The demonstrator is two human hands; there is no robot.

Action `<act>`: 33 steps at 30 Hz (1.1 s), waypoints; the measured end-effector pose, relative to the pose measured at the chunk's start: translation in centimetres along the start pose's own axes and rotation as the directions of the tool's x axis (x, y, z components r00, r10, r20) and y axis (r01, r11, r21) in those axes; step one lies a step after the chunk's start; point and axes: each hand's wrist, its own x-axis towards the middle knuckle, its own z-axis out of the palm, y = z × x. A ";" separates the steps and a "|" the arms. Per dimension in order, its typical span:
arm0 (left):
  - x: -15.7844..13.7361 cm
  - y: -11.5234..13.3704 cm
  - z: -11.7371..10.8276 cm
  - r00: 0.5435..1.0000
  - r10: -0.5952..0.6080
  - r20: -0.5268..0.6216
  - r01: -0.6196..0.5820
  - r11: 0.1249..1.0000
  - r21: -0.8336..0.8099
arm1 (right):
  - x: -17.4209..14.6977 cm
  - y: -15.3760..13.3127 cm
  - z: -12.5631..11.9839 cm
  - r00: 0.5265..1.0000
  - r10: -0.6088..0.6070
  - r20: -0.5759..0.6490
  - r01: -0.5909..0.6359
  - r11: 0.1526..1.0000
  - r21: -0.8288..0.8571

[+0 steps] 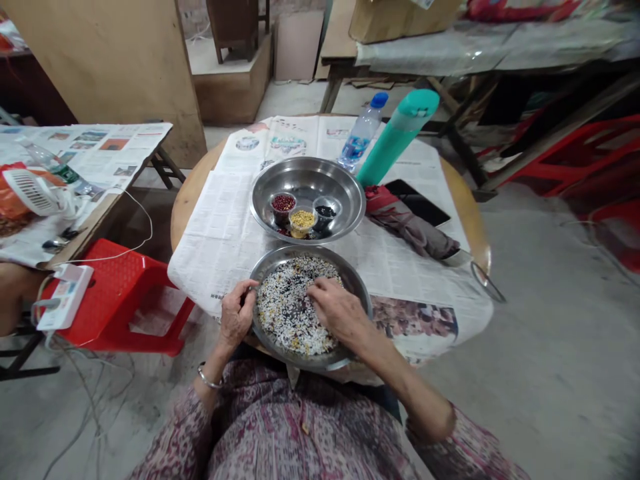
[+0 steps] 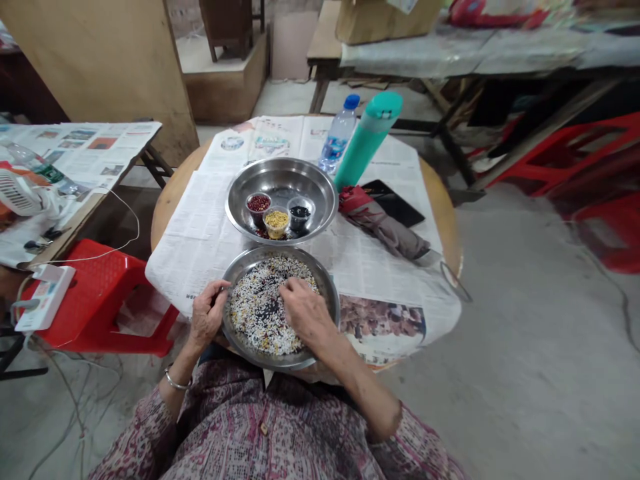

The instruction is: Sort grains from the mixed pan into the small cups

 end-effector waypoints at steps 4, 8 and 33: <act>-0.1 -0.1 0.0 1.000 -0.004 0.002 0.004 1.000 -0.004 | -0.5 1.3 0.0 0.993 0.089 -0.082 -0.088 0.996 0.012; -0.2 -0.2 0.0 1.000 -0.026 0.001 0.026 1.000 -0.001 | -0.5 0.0 0.4 0.999 -0.052 -0.010 0.052 0.979 0.199; -0.4 0.2 -0.3 0.997 -0.070 0.030 0.071 0.997 -0.041 | 14.3 1.4 -8.7 0.920 0.227 -0.320 -0.141 0.953 0.270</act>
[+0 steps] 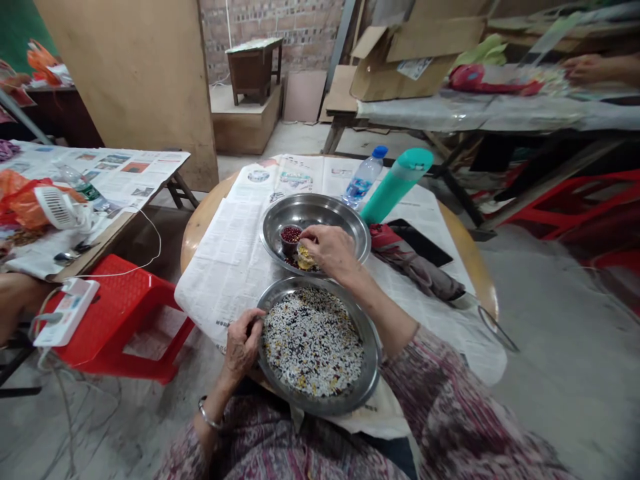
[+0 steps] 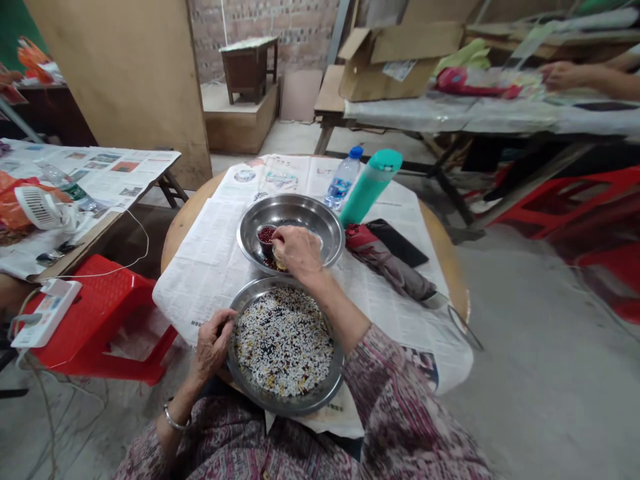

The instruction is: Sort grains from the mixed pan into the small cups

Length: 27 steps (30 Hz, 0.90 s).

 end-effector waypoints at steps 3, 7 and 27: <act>0.0 0.0 0.0 1.000 0.005 -0.003 -0.005 1.000 0.005 | 2.3 -0.4 1.0 0.997 0.024 0.078 -0.011 0.988 -0.155; -0.1 -0.2 0.1 1.000 0.004 -0.010 -0.004 1.000 0.005 | 3.6 -0.5 2.4 0.992 0.033 0.122 0.000 0.966 -0.259; -0.1 -0.4 0.3 1.000 0.009 -0.007 -0.009 1.000 -0.010 | 2.1 -0.4 2.1 0.997 -0.066 -0.027 0.067 0.997 0.043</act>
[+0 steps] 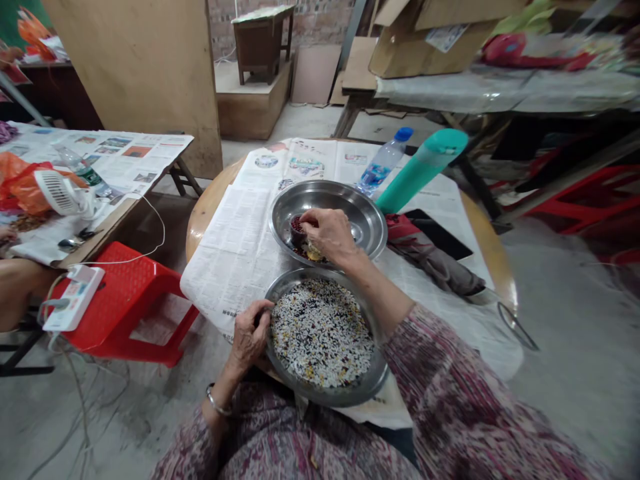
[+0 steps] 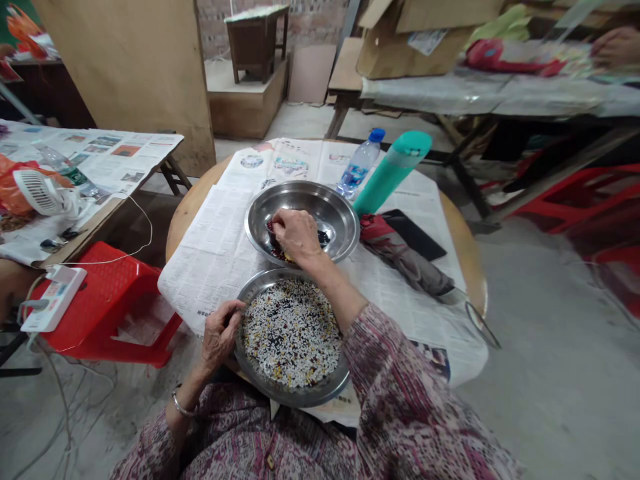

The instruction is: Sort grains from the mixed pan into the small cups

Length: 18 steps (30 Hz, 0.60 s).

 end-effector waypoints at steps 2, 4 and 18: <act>0.0 0.1 0.0 1.000 0.003 -0.005 -0.003 1.000 0.004 | -2.9 -0.7 -0.6 0.994 -0.093 0.053 0.088 0.991 0.096; 0.1 0.1 0.0 1.000 0.007 -0.003 -0.007 1.000 0.006 | -7.0 -1.4 -0.5 0.952 -0.220 0.212 0.189 0.969 0.160; 0.3 0.3 0.0 0.996 0.065 -0.055 -0.061 0.995 0.079 | -16.0 2.5 1.3 0.968 -0.098 0.233 0.161 0.950 -0.269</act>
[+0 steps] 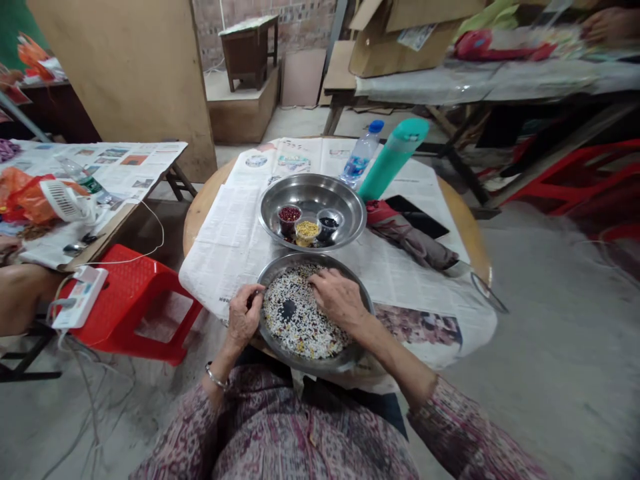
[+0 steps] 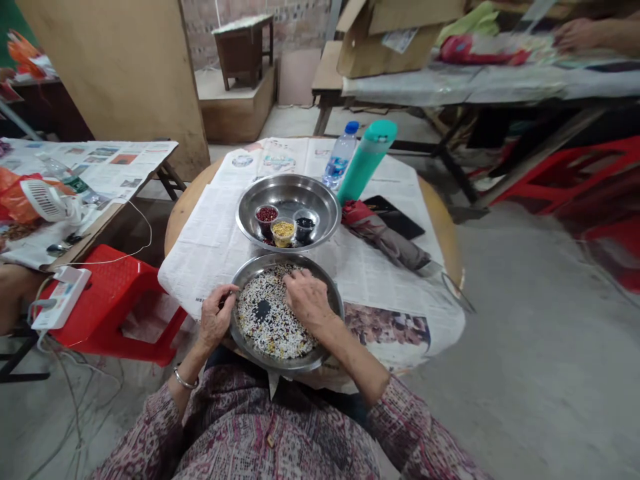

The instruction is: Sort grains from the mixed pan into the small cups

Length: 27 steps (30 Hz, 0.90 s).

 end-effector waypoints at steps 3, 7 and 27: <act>0.1 0.1 -0.3 0.994 0.073 -0.084 -0.063 0.991 0.115 | -2.0 0.7 -0.2 1.000 0.010 0.006 -0.010 0.999 0.036; 0.7 1.7 -1.1 0.943 0.327 -0.059 -0.286 0.889 0.358 | -5.1 0.7 -0.1 0.994 -0.098 -0.047 0.107 0.958 0.265; 0.7 7.0 5.2 0.601 0.288 0.745 -0.461 0.887 0.029 | -9.0 1.8 4.3 0.762 0.490 -0.423 -0.081 0.721 0.689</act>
